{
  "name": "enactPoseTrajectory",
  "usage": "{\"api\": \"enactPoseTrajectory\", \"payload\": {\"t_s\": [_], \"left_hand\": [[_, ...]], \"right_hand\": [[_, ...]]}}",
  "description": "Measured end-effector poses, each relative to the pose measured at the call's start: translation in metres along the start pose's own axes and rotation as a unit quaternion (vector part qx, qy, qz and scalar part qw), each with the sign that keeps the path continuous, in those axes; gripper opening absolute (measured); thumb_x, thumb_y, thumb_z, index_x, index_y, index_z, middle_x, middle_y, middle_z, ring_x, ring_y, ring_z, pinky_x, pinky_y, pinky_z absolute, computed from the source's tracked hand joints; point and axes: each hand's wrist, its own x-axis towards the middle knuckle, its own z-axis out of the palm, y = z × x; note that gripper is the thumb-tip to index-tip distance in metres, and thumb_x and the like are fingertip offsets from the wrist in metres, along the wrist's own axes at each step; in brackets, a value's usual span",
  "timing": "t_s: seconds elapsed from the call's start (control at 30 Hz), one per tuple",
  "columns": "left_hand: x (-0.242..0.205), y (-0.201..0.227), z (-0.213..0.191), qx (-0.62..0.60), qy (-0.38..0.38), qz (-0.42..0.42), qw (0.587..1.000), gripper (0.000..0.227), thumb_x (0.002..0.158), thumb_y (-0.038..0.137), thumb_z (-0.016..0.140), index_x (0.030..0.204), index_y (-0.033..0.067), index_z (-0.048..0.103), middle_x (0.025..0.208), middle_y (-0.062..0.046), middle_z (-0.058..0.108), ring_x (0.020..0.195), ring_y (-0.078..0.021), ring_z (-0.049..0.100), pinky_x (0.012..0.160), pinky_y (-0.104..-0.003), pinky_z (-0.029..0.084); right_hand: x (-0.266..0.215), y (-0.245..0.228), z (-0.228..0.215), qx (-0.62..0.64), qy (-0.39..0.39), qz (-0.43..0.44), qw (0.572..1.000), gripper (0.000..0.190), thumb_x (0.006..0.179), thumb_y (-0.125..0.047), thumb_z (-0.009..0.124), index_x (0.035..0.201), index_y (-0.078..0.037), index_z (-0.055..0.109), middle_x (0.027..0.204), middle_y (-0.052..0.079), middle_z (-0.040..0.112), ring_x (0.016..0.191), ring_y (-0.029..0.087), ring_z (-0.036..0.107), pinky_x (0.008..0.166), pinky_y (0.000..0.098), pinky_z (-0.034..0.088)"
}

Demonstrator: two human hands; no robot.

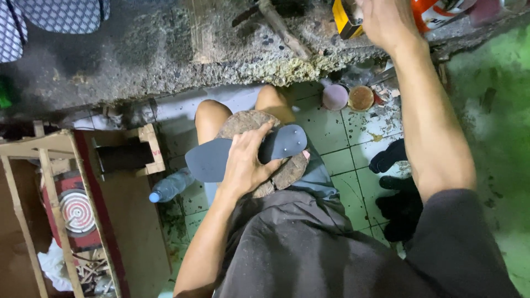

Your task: Hammering small nails into a shoe sole to secure it to the last during the shoe manufacturing process.

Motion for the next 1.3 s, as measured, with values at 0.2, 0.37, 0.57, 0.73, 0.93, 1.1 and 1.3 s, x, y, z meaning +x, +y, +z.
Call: {"api": "enactPoseTrajectory", "payload": {"t_s": [0.2, 0.37, 0.57, 0.73, 0.93, 1.1, 1.3], "left_hand": [[0.001, 0.006, -0.005, -0.010, -0.031, -0.035, 0.999, 0.085, 0.078, 0.031, 0.079, 0.149, 0.0121, 0.038, 0.129, -0.009, 0.067, 0.105, -0.0306, 0.061, 0.089, -0.041, 0.039], [0.001, 0.007, -0.001, -0.027, 0.022, -0.037, 0.999, 0.098, 0.064, 0.018, 0.091, 0.150, 0.0088, 0.044, 0.119, -0.009, 0.071, 0.110, -0.0268, 0.065, 0.095, -0.036, 0.042], [0.001, 0.007, 0.000, -0.029, 0.032, -0.028, 0.999, 0.097, 0.066, 0.017, 0.091, 0.150, 0.0071, 0.043, 0.120, -0.010, 0.070, 0.109, -0.0274, 0.065, 0.095, -0.037, 0.043], [-0.001, 0.005, 0.002, -0.034, 0.027, -0.041, 0.998, 0.099, 0.065, 0.017, 0.091, 0.151, 0.0074, 0.043, 0.120, -0.010, 0.070, 0.110, -0.0270, 0.065, 0.096, -0.036, 0.042], [0.001, 0.005, 0.000, -0.029, 0.019, -0.037, 0.999, 0.099, 0.065, 0.017, 0.091, 0.151, 0.0081, 0.043, 0.120, -0.010, 0.070, 0.109, -0.0268, 0.065, 0.094, -0.036, 0.041], [0.005, 0.011, -0.002, -0.027, 0.018, -0.017, 0.999, 0.097, 0.067, 0.016, 0.090, 0.150, 0.0056, 0.042, 0.121, -0.011, 0.070, 0.108, -0.0284, 0.065, 0.094, -0.037, 0.041], [-0.006, 0.007, -0.001, -0.024, 0.015, -0.029, 0.999, 0.100, 0.070, 0.017, 0.089, 0.154, 0.0066, 0.037, 0.125, -0.012, 0.068, 0.112, -0.0293, 0.063, 0.096, -0.039, 0.040]], "right_hand": [[-0.074, -0.167, -0.022, 0.177, -0.168, 0.008, 0.970, 0.021, 0.111, -0.016, 0.044, 0.108, -0.001, 0.058, 0.100, 0.013, 0.059, 0.089, 0.026, 0.056, 0.080, 0.0387, 0.049], [-0.115, -0.190, 0.016, 0.205, -0.127, -0.158, 0.958, 0.008, 0.102, -0.012, 0.055, 0.107, -0.006, 0.058, 0.090, 0.013, 0.059, 0.086, 0.040, 0.066, 0.067, 0.0452, 0.053], [-0.115, -0.193, 0.011, 0.165, -0.125, -0.168, 0.964, 0.007, 0.102, -0.008, 0.055, 0.106, -0.002, 0.056, 0.087, 0.013, 0.057, 0.081, 0.040, 0.066, 0.061, 0.0442, 0.053], [-0.119, -0.187, 0.021, 0.145, -0.143, -0.175, 0.963, 0.010, 0.103, -0.010, 0.053, 0.109, -0.003, 0.056, 0.088, 0.010, 0.056, 0.083, 0.038, 0.067, 0.063, 0.0418, 0.053], [-0.128, -0.186, 0.036, 0.044, -0.183, -0.187, 0.964, 0.011, 0.101, -0.011, 0.053, 0.111, -0.007, 0.053, 0.089, 0.005, 0.052, 0.084, 0.031, 0.066, 0.064, 0.0392, 0.053], [-0.129, -0.185, 0.034, -0.007, -0.165, -0.231, 0.959, 0.008, 0.101, -0.010, 0.051, 0.109, -0.008, 0.052, 0.086, 0.002, 0.047, 0.079, 0.026, 0.064, 0.060, 0.0349, 0.052], [-0.085, -0.176, 0.013, 0.266, -0.087, -0.219, 0.935, 0.021, 0.100, -0.011, 0.062, 0.117, 0.001, 0.066, 0.073, 0.010, 0.064, 0.070, 0.027, 0.067, 0.064, 0.0339, 0.056]]}}
